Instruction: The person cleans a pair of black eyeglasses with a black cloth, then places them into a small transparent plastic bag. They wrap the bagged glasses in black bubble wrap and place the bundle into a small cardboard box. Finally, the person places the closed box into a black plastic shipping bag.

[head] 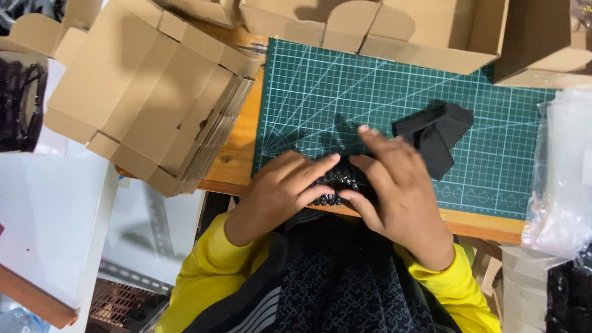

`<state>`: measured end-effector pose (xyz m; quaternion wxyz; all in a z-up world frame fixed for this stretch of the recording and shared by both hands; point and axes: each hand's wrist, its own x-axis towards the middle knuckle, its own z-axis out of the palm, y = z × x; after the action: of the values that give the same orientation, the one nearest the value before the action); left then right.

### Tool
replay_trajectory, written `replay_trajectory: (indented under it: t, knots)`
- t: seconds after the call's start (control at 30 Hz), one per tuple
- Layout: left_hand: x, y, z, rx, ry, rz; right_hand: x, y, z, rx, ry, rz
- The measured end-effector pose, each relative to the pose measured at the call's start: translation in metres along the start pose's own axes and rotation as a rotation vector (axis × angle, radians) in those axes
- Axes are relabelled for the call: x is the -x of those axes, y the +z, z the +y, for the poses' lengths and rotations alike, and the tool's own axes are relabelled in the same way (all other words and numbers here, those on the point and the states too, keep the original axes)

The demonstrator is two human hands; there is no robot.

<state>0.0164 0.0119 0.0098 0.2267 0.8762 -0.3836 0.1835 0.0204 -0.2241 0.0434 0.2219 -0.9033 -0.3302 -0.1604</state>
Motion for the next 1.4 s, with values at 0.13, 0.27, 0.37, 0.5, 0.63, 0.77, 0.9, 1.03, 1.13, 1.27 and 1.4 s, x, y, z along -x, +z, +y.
replay_trajectory:
  t: [0.13, 0.27, 0.37, 0.5, 0.63, 0.77, 0.9, 1.03, 1.13, 1.27, 1.4]
  knots:
    - [0.011, -0.017, -0.01, -0.018, 0.007, 0.112, -0.006, 0.008, -0.003, 0.051, -0.021, -0.145]
    - [0.029, -0.052, -0.025, -0.282, -0.38, 0.352, -0.001, 0.01, -0.001, 0.103, 0.025, -0.099]
    - [0.039, -0.076, -0.033, -0.365, -0.537, 0.368, 0.005, 0.013, 0.003, 0.103, 0.11, -0.073]
    - [0.059, -0.075, -0.044, -0.293, -0.599, 0.379, 0.003, 0.009, 0.001, 0.077, 0.123, -0.034]
    - [0.061, -0.07, -0.045, -0.278, -0.605, 0.373, 0.005, 0.009, 0.003, 0.101, 0.144, -0.041]
    - [0.054, -0.074, -0.04, -0.264, -0.59, 0.284, 0.007, 0.009, 0.005, 0.102, 0.147, -0.049]
    - [0.065, -0.061, -0.05, -0.305, -0.611, 0.267, 0.009, 0.011, 0.007, 0.115, 0.139, -0.045]
    - [0.057, -0.073, -0.045, -0.425, -0.534, 0.275, 0.01, 0.011, 0.008, 0.114, 0.147, -0.053]
    - [0.056, -0.078, -0.043, -0.462, -0.5, 0.332, 0.009, 0.01, 0.008, 0.112, 0.144, -0.051]
    - [0.053, -0.086, -0.037, -0.587, -0.445, 0.402, 0.009, 0.01, 0.008, 0.115, 0.151, -0.053]
    - [0.065, -0.08, -0.039, -0.74, -0.446, 0.41, 0.008, 0.009, 0.008, 0.113, 0.153, -0.052]
